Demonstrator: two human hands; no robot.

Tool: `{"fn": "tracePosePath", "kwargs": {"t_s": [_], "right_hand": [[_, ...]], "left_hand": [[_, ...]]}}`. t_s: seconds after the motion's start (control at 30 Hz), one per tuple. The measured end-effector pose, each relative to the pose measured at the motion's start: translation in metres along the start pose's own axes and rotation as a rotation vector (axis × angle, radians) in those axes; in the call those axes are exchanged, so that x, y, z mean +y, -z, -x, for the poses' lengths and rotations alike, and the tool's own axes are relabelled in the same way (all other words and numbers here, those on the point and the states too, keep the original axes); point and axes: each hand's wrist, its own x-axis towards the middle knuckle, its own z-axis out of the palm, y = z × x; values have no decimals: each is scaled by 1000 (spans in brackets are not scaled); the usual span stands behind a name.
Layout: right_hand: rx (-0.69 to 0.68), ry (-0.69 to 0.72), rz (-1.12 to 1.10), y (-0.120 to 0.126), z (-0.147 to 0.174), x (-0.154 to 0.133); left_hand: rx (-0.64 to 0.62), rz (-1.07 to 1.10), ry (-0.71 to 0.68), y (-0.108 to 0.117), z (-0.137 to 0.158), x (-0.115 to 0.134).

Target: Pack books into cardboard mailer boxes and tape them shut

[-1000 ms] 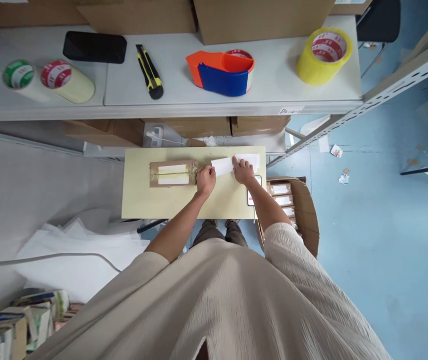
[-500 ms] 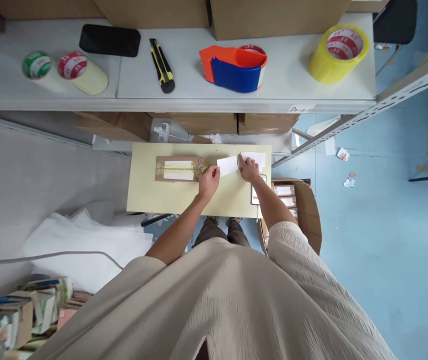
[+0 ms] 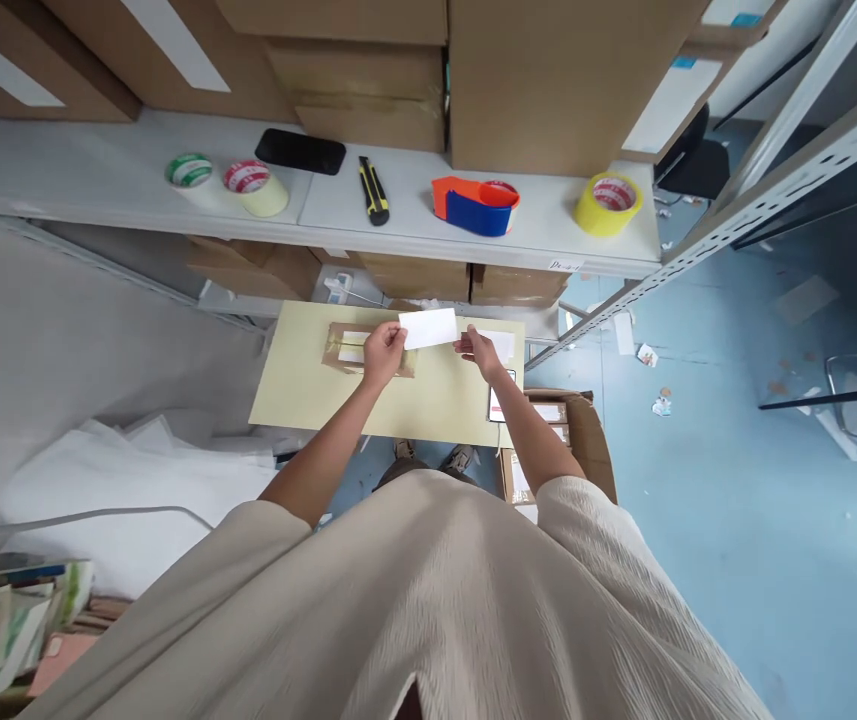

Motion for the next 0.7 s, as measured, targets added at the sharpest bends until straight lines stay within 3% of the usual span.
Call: {"fn": "tracePosePath", "kwargs": {"t_s": [0.1,0.27,0.37,0.43,0.53,0.6,0.7], "right_hand": [[-48,101,19,-24,21,-21],[36,289,152,-67,36,-47],[77,366,263,-99,41,-58],[115,412,341,-125,46,-63],[151,495,447,-167,56,-66],[136,562,502,-193,61,-66],[81,632,555,-226,66,-63]], "left_hand": [[24,25,-4,21,-1,6],[28,18,74,61,-4,5],[173,19,116,84,-4,3],[215,32,43,96,-3,4],[18,121,-105,111,-2,7],[-102,219,-120,120,-4,7],[-166,324,-97,137,-12,-1]]}}
